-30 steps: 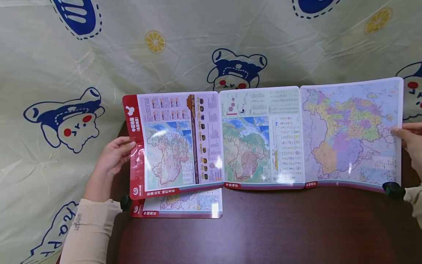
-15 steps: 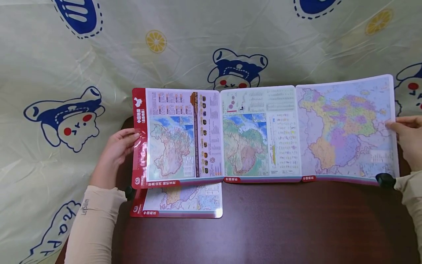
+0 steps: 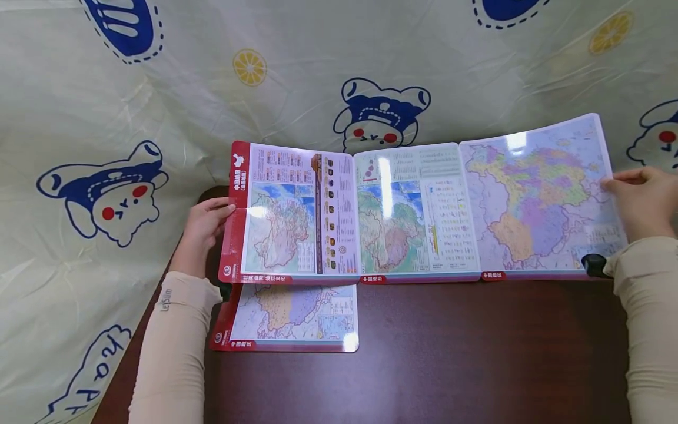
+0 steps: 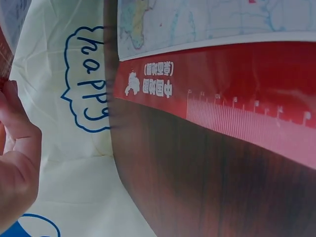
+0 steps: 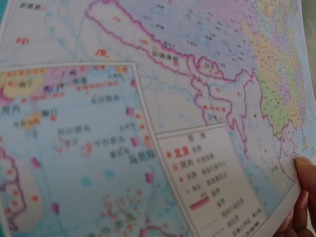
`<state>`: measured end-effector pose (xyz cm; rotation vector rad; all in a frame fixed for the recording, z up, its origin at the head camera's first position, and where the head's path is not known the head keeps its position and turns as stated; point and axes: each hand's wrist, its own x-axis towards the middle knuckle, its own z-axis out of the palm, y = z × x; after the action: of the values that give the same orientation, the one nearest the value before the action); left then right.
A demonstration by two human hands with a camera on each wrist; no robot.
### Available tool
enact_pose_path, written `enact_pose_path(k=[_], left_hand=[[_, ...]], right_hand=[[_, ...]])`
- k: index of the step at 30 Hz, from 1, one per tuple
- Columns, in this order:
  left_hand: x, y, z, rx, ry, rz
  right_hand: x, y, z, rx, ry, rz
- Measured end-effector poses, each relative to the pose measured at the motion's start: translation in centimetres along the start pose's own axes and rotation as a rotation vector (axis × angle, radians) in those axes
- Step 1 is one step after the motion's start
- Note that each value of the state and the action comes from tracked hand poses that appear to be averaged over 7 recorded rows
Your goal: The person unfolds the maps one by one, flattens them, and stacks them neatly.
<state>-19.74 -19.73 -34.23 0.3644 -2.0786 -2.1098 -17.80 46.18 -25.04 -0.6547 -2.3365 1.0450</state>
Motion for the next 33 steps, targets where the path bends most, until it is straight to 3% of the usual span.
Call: enact_pose_path(k=[13, 21, 33], left_hand=[[2.6, -1.3, 1.9, 0.110, 0.086, -0.012], [3.0, -1.7, 2.6, 0.160, 0.108, -0.010], [4.0, -2.7, 4.0, 0.286, 0.212, 0.031]], right_hand=[[0.5, -1.1, 3.0, -0.049, 0.083, -0.062], [1.2, -0.4, 4.1, -0.068, 0.088, -0.077], [0.9, -0.5, 5.6, -0.091, 0.084, -0.096]])
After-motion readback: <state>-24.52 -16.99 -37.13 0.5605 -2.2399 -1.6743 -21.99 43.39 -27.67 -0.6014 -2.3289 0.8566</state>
